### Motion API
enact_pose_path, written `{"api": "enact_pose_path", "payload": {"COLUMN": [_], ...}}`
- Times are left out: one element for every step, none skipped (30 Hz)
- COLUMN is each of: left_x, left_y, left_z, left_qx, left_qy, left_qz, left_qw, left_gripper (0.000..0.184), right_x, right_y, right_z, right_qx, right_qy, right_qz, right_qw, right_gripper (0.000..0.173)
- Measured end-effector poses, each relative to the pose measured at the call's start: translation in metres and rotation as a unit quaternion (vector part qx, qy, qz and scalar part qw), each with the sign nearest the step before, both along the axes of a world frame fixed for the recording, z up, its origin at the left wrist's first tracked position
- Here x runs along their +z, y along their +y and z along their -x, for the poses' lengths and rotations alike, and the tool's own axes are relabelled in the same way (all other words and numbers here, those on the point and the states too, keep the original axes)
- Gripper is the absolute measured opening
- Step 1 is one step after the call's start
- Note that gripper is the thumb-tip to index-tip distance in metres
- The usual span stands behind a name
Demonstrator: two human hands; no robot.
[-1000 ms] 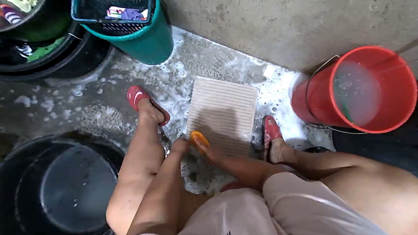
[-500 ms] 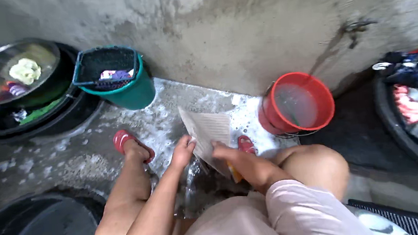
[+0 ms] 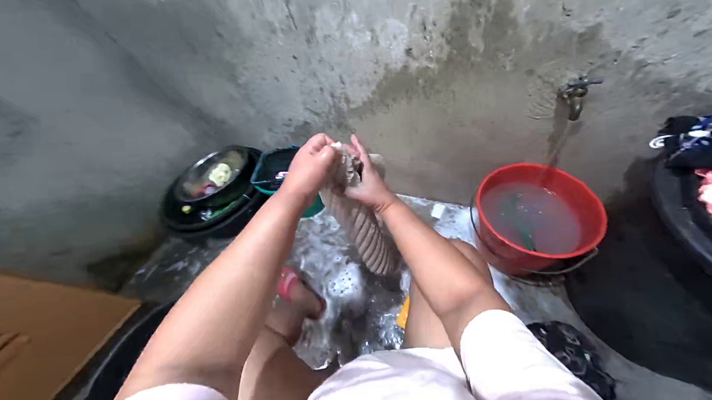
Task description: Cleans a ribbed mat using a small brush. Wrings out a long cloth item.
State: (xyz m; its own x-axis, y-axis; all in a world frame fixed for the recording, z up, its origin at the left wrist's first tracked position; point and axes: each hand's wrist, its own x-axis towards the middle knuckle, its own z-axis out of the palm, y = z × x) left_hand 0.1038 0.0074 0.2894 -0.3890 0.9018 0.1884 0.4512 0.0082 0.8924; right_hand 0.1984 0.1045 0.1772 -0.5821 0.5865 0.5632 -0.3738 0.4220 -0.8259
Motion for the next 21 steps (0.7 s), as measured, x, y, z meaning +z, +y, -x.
{"api": "enact_pose_path", "payload": {"left_x": [0.003,0.001,-0.004,-0.012,-0.023,-0.034,-0.045,-0.054,-0.062,-0.069,-0.075,-0.079,-0.081,-0.082,-0.084,-0.086,-0.089,-0.092,-0.094,-0.096,-0.098], "left_y": [0.002,0.005,0.007,0.008,0.01,0.011,0.012,0.01,0.008,0.006,0.002,-0.003,-0.007,-0.01,-0.011,-0.009,-0.007,-0.004,-0.003,-0.001,0.001], "left_z": [-0.004,-0.007,-0.008,-0.007,-0.003,0.004,0.013,0.021,0.029,0.034,0.034,0.032,0.029,0.027,0.028,0.031,0.035,0.04,0.045,0.049,0.052], "left_qx": [0.007,0.009,0.001,-0.009,-0.015,-0.008,0.013,0.036,0.057,0.07,0.075,0.073,0.064,0.055,0.048,0.046,0.047,0.051,0.057,0.072,0.098], "left_qy": [0.027,0.048,0.057,0.069,0.085,0.109,0.135,0.157,0.162,0.152,0.13,0.105,0.082,0.06,0.037,0.01,-0.02,-0.049,-0.07,-0.081,-0.084], "left_qz": [0.001,0.009,0.025,0.041,0.053,0.06,0.058,0.054,0.049,0.04,0.024,0.005,-0.011,-0.018,-0.025,-0.029,-0.036,-0.043,-0.054,-0.067,-0.071], "left_qw": [1.0,0.999,0.998,0.997,0.995,0.992,0.989,0.985,0.984,0.985,0.988,0.992,0.994,0.996,0.998,0.998,0.998,0.997,0.994,0.992,0.989], "left_gripper": [0.017,0.029,0.051,0.071,0.083,0.081,0.068,0.052,0.04,0.032,0.027,0.02,0.015,0.013,0.013,0.015,0.019,0.024,0.025,0.02,0.021], "right_x": [0.009,0.014,0.011,0.005,-0.002,-0.008,-0.011,-0.011,-0.011,-0.009,-0.01,-0.012,-0.017,-0.022,-0.025,-0.028,-0.031,-0.033,-0.032,-0.031,-0.032], "right_y": [-0.006,-0.01,-0.009,-0.01,-0.012,-0.015,-0.02,-0.026,-0.029,-0.03,-0.03,-0.03,-0.03,-0.031,-0.032,-0.034,-0.037,-0.042,-0.047,-0.052,-0.055], "right_z": [0.0,0.001,0.004,0.01,0.017,0.023,0.027,0.029,0.03,0.029,0.028,0.028,0.029,0.032,0.035,0.039,0.045,0.05,0.056,0.062,0.068], "right_qx": [-0.008,-0.028,-0.047,-0.06,-0.066,-0.059,-0.046,-0.021,0.015,0.057,0.101,0.144,0.18,0.195,0.192,0.165,0.124,0.087,0.058,0.033,0.017], "right_qy": [0.009,-0.009,-0.047,-0.091,-0.117,-0.121,-0.132,-0.164,-0.205,-0.242,-0.258,-0.255,-0.242,-0.233,-0.233,-0.243,-0.257,-0.272,-0.296,-0.324,-0.344], "right_qz": [0.041,0.073,0.099,0.127,0.148,0.158,0.149,0.135,0.116,0.1,0.096,0.105,0.121,0.13,0.128,0.117,0.108,0.1,0.096,0.095,0.102], "right_qw": [0.999,0.997,0.993,0.986,0.98,0.978,0.979,0.977,0.972,0.963,0.956,0.95,0.946,0.944,0.945,0.949,0.952,0.953,0.949,0.941,0.933], "right_gripper": [0.102,0.08,0.063,0.051,0.041,0.036,0.033,0.036,0.041,0.046,0.05,0.052,0.054,0.055,0.055,0.053,0.05,0.047,0.044,0.041,0.041]}}
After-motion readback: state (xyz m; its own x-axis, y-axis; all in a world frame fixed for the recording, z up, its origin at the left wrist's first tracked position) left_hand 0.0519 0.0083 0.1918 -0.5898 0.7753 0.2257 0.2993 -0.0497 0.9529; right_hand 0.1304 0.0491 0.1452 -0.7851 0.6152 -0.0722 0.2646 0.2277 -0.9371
